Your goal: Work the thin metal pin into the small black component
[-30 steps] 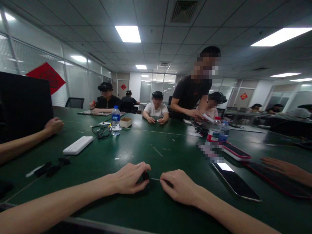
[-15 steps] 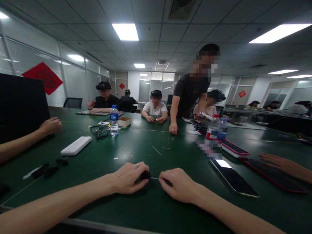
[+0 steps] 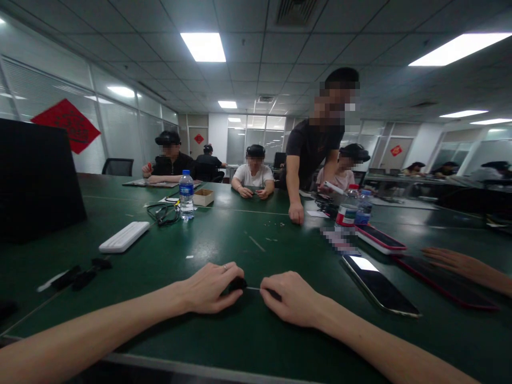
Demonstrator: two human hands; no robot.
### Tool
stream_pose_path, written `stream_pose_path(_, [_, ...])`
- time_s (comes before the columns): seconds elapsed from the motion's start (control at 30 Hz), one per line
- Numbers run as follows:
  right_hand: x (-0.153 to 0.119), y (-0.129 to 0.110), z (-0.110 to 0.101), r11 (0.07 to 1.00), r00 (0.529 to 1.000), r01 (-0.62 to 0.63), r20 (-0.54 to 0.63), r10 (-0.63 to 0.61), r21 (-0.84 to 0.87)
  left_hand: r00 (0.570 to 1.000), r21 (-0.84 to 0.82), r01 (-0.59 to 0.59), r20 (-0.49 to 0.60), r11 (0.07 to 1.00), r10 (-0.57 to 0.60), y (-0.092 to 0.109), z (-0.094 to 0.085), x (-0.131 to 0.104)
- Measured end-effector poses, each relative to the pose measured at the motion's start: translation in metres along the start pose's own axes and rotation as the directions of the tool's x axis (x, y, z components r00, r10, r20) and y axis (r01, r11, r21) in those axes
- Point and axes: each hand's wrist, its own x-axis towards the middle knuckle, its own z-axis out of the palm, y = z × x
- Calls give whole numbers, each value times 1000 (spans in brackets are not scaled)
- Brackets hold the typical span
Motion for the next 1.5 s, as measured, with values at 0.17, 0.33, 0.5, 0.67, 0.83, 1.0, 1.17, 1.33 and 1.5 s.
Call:
stream_pose_path(0.17, [0, 1, 1, 1000, 1000, 0, 0, 0, 0, 1000, -4, -3, -7, 1000, 3, 0, 1, 0])
stream_pose_path(0.33, [0, 0, 0, 1000, 1000, 6, 2, -6, -12, 1000, 5, -3, -6, 1000, 3, 1, -2, 0])
stream_pose_path(0.5, [0, -1, -1, 1000, 1000, 1, 10, -1, 1, 1000, 16, -5, 6, 1000, 5, 1, -2, 1])
stream_pose_path(0.67, [-1, -2, -2, 1000, 1000, 1, 11, -1, 17, 1000, 14, -3, 16, 1000, 2, 1, -4, 1])
stream_pose_path(0.83, [0, -3, -5, 1000, 1000, -2, 21, 1, 26, 1000, 11, -12, 17, 1000, 12, 2, -6, 0])
stream_pose_path(1.0, [0, -3, -3, 1000, 1000, -3, 15, 3, 15, 1000, 17, -19, 19, 1000, 19, 2, -5, 1])
stream_pose_path(1.17, [0, -2, -2, 1000, 1000, 3, 13, -3, 20, 1000, 12, -11, 24, 1000, 11, 1, -4, 2])
stream_pose_path(1.33, [1, -1, -1, 999, 1000, 4, 13, -5, 31, 999, 20, -2, 44, 1000, 1, 1, -6, 1])
stream_pose_path(1.5, [1, 0, -1, 999, 1000, 3, 6, -4, 42, 998, 8, 20, 53, 1000, -20, 1, -7, 2])
